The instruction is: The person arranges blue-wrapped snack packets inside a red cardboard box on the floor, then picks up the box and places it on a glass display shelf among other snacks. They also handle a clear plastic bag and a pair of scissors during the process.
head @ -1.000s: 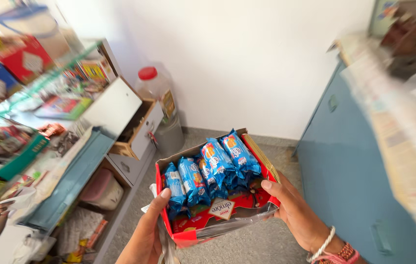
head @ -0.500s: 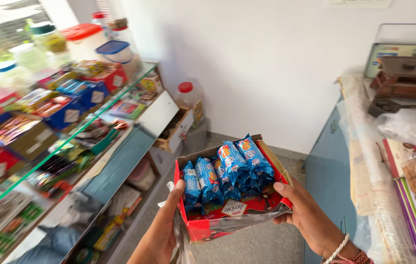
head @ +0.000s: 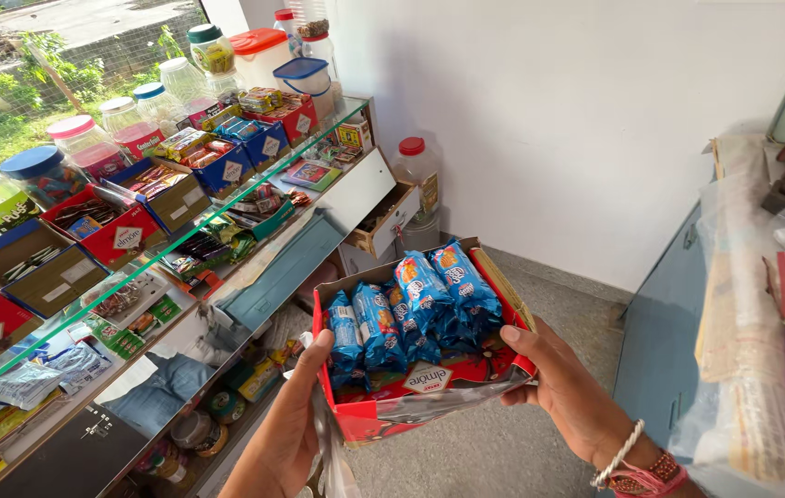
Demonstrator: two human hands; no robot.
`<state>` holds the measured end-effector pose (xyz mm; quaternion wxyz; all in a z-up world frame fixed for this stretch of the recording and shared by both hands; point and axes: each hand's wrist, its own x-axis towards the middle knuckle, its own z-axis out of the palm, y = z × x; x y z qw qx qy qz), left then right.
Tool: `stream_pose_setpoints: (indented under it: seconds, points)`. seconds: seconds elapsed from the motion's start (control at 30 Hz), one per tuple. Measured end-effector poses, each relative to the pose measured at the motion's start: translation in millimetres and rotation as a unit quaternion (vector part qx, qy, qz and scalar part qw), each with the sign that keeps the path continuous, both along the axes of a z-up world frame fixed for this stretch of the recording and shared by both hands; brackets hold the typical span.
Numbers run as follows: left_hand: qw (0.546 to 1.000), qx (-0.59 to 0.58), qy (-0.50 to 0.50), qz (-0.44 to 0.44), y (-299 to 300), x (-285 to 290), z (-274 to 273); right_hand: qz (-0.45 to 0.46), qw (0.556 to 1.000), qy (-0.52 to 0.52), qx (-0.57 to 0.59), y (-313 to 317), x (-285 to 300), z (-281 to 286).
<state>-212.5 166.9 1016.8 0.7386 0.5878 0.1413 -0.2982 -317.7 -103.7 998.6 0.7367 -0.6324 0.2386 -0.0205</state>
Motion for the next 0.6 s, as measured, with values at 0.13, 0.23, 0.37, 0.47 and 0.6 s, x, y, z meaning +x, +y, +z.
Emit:
stream_pose_setpoints:
  seconds: [0.13,0.23,0.37,0.47,0.6]
  points:
    - [1.0,-0.011,-0.011,0.008,1,-22,6,0.004,1.0,-0.02,0.005,3,-26,7]
    - [1.0,-0.014,-0.016,-0.011,-10,-34,7,-0.008,0.999,-0.037,0.008,0,-52,8]
    - [0.996,-0.053,-0.005,-0.072,-42,-46,6,-0.056,0.998,-0.036,0.013,-16,-91,6]
    - [0.989,-0.076,0.012,-0.123,-74,-58,1,-0.112,0.993,-0.023,0.031,-35,-124,2]
    - [0.972,-0.088,0.032,-0.216,-127,-76,-12,-0.192,0.98,-0.033,0.027,-66,-183,-4]
